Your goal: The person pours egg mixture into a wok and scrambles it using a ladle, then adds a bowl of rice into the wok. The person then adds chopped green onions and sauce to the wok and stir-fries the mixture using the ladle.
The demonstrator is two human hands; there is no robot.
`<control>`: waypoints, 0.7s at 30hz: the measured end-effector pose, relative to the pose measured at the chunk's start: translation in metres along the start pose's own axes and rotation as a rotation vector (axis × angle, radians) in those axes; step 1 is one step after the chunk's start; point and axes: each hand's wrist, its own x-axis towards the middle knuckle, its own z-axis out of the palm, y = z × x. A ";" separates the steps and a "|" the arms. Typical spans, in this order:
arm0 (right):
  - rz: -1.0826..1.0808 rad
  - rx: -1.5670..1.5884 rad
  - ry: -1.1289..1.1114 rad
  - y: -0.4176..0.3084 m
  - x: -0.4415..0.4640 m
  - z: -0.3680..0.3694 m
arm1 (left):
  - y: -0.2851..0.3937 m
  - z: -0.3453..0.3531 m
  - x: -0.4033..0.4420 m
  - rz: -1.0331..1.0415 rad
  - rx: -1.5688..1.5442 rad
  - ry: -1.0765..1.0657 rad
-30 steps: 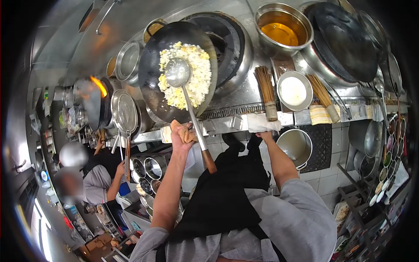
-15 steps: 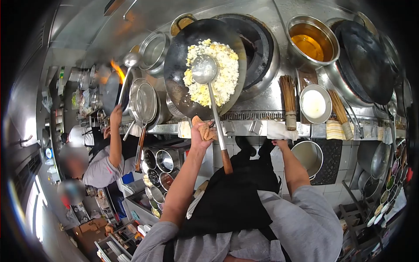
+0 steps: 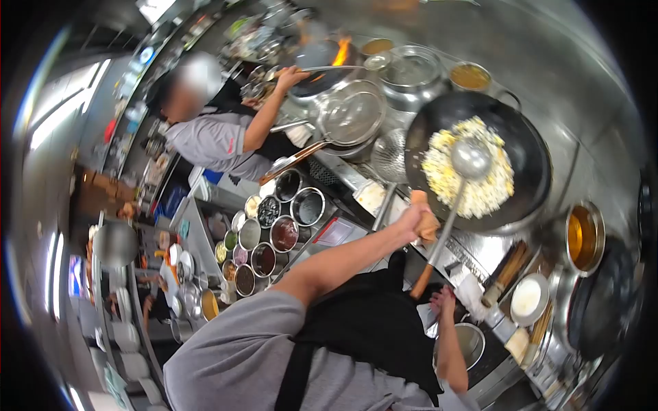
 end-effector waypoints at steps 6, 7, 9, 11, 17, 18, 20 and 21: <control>-0.134 0.646 -0.541 -0.165 -0.229 0.106 | 0.007 0.022 0.062 0.146 0.020 -0.042; -0.224 0.598 -0.553 -0.172 -0.235 0.111 | 0.008 0.029 0.065 0.189 0.048 -0.064; -0.439 0.299 -0.395 -0.175 -0.215 0.098 | 0.004 0.035 0.094 0.186 0.106 -0.006; -0.601 0.082 -0.096 -0.196 -0.214 0.101 | -0.007 0.047 0.116 0.336 0.229 0.196; -1.428 -0.719 0.463 -0.312 -0.221 0.149 | 0.005 0.043 0.101 0.125 0.310 -0.021; -1.592 -0.937 0.572 -0.340 -0.217 0.154 | 0.012 0.040 0.095 0.046 0.297 -0.094; -1.834 -0.743 0.269 -0.403 -0.217 0.188 | 0.025 0.033 0.095 -0.095 0.281 -0.238; -1.655 -0.554 0.005 -0.432 -0.212 0.197 | 0.029 0.028 0.099 -0.159 0.281 -0.308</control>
